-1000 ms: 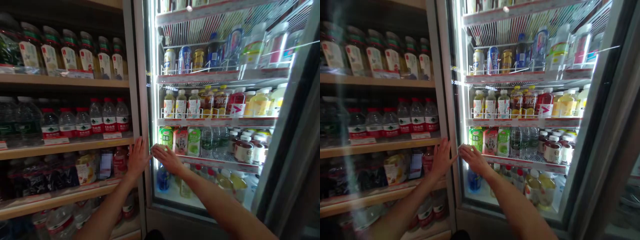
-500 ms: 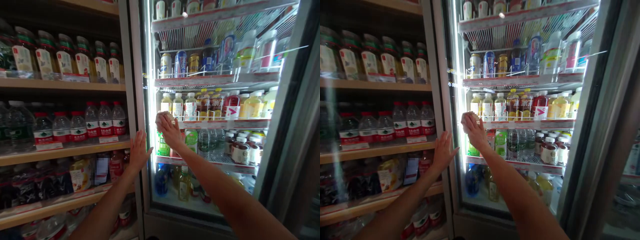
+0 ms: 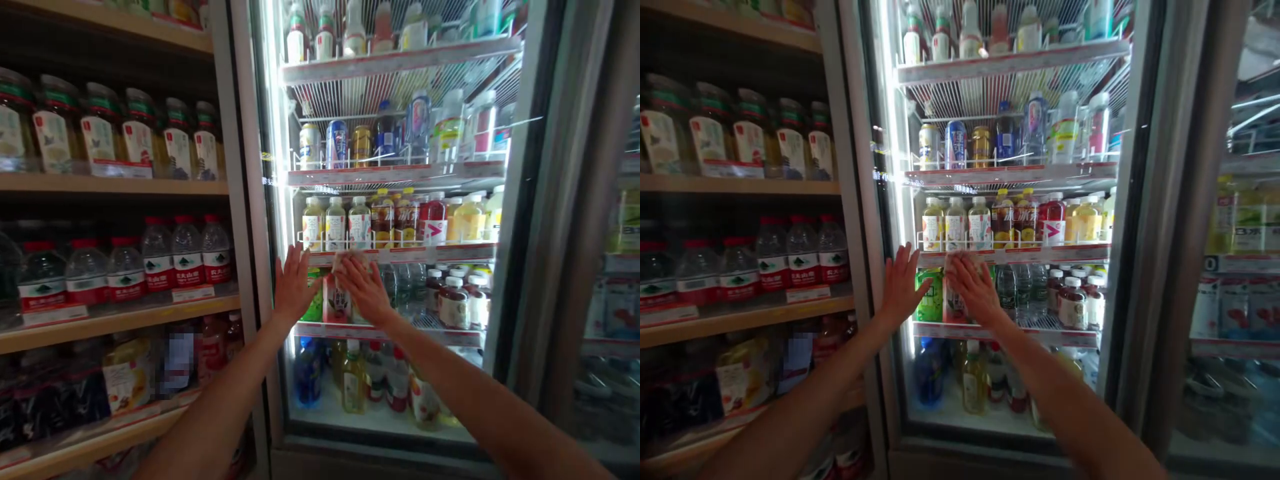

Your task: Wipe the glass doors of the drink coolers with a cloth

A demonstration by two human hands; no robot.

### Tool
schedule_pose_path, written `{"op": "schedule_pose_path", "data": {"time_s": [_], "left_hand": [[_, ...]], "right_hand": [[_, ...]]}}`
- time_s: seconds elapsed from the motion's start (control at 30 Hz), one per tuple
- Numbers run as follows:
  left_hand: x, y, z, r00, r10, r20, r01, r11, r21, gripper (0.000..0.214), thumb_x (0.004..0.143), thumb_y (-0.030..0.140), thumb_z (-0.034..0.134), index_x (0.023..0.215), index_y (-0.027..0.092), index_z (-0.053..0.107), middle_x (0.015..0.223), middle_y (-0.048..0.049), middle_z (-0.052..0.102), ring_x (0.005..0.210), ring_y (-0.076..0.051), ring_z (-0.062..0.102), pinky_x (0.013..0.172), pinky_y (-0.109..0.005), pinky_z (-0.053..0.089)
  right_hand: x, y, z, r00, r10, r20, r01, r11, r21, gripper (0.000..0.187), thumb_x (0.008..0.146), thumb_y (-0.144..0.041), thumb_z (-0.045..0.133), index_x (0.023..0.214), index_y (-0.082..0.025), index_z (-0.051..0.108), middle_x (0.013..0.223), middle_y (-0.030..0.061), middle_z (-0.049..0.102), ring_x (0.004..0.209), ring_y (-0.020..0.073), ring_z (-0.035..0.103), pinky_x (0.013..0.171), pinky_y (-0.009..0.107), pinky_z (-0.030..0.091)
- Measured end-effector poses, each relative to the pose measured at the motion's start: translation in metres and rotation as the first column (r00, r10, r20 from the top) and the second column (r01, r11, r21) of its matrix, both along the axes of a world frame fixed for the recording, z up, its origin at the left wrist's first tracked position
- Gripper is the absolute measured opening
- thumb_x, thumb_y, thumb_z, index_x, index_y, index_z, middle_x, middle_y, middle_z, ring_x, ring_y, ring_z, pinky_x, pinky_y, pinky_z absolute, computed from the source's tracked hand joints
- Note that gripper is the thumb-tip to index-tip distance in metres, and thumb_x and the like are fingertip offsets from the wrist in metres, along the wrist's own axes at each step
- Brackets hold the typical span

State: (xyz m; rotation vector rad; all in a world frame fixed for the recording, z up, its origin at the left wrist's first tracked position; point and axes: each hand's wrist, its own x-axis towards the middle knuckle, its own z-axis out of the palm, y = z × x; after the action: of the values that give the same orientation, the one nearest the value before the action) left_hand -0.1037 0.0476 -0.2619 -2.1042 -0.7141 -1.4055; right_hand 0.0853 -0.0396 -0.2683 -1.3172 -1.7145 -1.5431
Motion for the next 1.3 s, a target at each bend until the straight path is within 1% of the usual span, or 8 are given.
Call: {"op": "schedule_pose_path", "data": {"time_s": [0.07,0.23,0.43,0.6,0.8,0.97,1.17,1.3], "left_hand": [[0.01,-0.004,0.004,1.0,-0.009,-0.001,0.009,1.0,0.02,0.065,0.085,0.043,0.048,0.14,0.016,0.025,0.147,-0.0171,0.028,0.138,-0.027,0.019,0.11,-0.052,0.018],[0.036,-0.014,0.009,0.999,-0.034,-0.016,0.035,0.999,0.03,0.064,0.086,0.045,0.045,0.14,0.014,0.027,0.147,-0.0173,0.027,0.139,-0.027,0.016,0.11,-0.051,0.016],[0.057,-0.024,0.014,0.999,-0.03,-0.039,0.03,1.0,-0.002,0.061,0.087,0.046,0.043,0.138,0.014,0.032,0.148,-0.0152,0.026,0.14,-0.027,0.013,0.111,-0.051,0.012],[0.073,-0.028,0.016,0.998,-0.053,-0.038,0.053,0.999,0.0,0.064,0.086,0.045,0.045,0.141,0.016,0.027,0.149,-0.0142,0.024,0.14,-0.027,0.013,0.112,-0.052,0.01],[0.084,-0.031,0.017,0.999,-0.042,-0.025,0.043,0.999,0.03,0.064,0.085,0.043,0.047,0.139,0.015,0.029,0.148,-0.015,0.027,0.139,-0.027,0.015,0.112,-0.052,0.011],[0.088,-0.031,0.025,0.999,-0.048,-0.003,0.048,0.997,0.062,0.061,0.086,0.044,0.045,0.138,0.016,0.032,0.147,-0.0135,0.029,0.139,-0.027,0.018,0.112,-0.051,0.011],[0.087,-0.025,0.033,0.998,-0.051,0.044,0.048,0.996,0.074,0.059,0.087,0.043,0.043,0.138,0.015,0.032,0.147,-0.0139,0.028,0.138,-0.027,0.019,0.111,-0.051,0.011],[0.079,-0.017,0.043,0.996,-0.05,0.072,0.043,0.995,0.093,0.06,0.087,0.044,0.042,0.139,0.017,0.031,0.147,-0.0139,0.029,0.138,-0.027,0.022,0.111,-0.053,0.011]], "right_hand": [[0.012,-0.008,0.001,1.0,-0.01,0.024,0.01,1.0,-0.013,0.048,0.086,-0.022,0.046,0.133,-0.026,0.041,0.144,0.0057,0.037,0.136,0.0192,0.026,0.113,0.047,0.004],[0.038,-0.023,0.023,0.969,-0.06,-0.24,0.098,0.984,0.151,0.048,0.086,-0.022,0.044,0.134,-0.024,0.041,0.147,0.0094,0.03,0.137,0.0221,0.023,0.112,0.049,0.009],[0.063,-0.046,0.003,0.995,-0.072,-0.064,0.072,0.997,-0.001,0.053,0.084,-0.018,0.046,0.136,-0.028,0.037,0.145,0.0053,0.035,0.136,0.0204,0.027,0.113,0.048,0.009],[0.085,-0.061,0.021,0.956,-0.092,-0.278,0.14,0.978,0.156,0.056,0.086,-0.019,0.043,0.14,-0.028,0.031,0.151,0.0059,0.022,0.137,0.0238,0.023,0.112,0.051,0.011],[0.105,-0.08,0.003,0.982,-0.14,-0.126,0.147,0.988,0.048,0.049,0.085,-0.016,0.043,0.132,-0.026,0.042,0.145,0.0077,0.034,0.134,0.0209,0.031,0.111,0.048,0.014],[0.131,-0.091,0.021,0.908,-0.161,-0.387,0.29,0.908,0.303,0.048,0.088,-0.019,0.037,0.137,-0.022,0.038,0.148,0.0129,0.028,0.134,0.0264,0.031,0.108,0.051,0.019],[0.159,-0.113,-0.013,0.94,-0.218,-0.261,0.279,0.934,0.225,0.06,0.088,-0.018,0.04,0.144,-0.028,0.021,0.147,0.0112,0.03,0.133,0.0244,0.033,0.106,0.049,0.026],[0.176,-0.111,0.021,0.879,-0.151,-0.451,0.355,0.84,0.411,0.056,0.089,-0.021,0.037,0.143,-0.027,0.024,0.148,0.013,0.026,0.132,0.0287,0.033,0.102,0.055,0.027]]}}
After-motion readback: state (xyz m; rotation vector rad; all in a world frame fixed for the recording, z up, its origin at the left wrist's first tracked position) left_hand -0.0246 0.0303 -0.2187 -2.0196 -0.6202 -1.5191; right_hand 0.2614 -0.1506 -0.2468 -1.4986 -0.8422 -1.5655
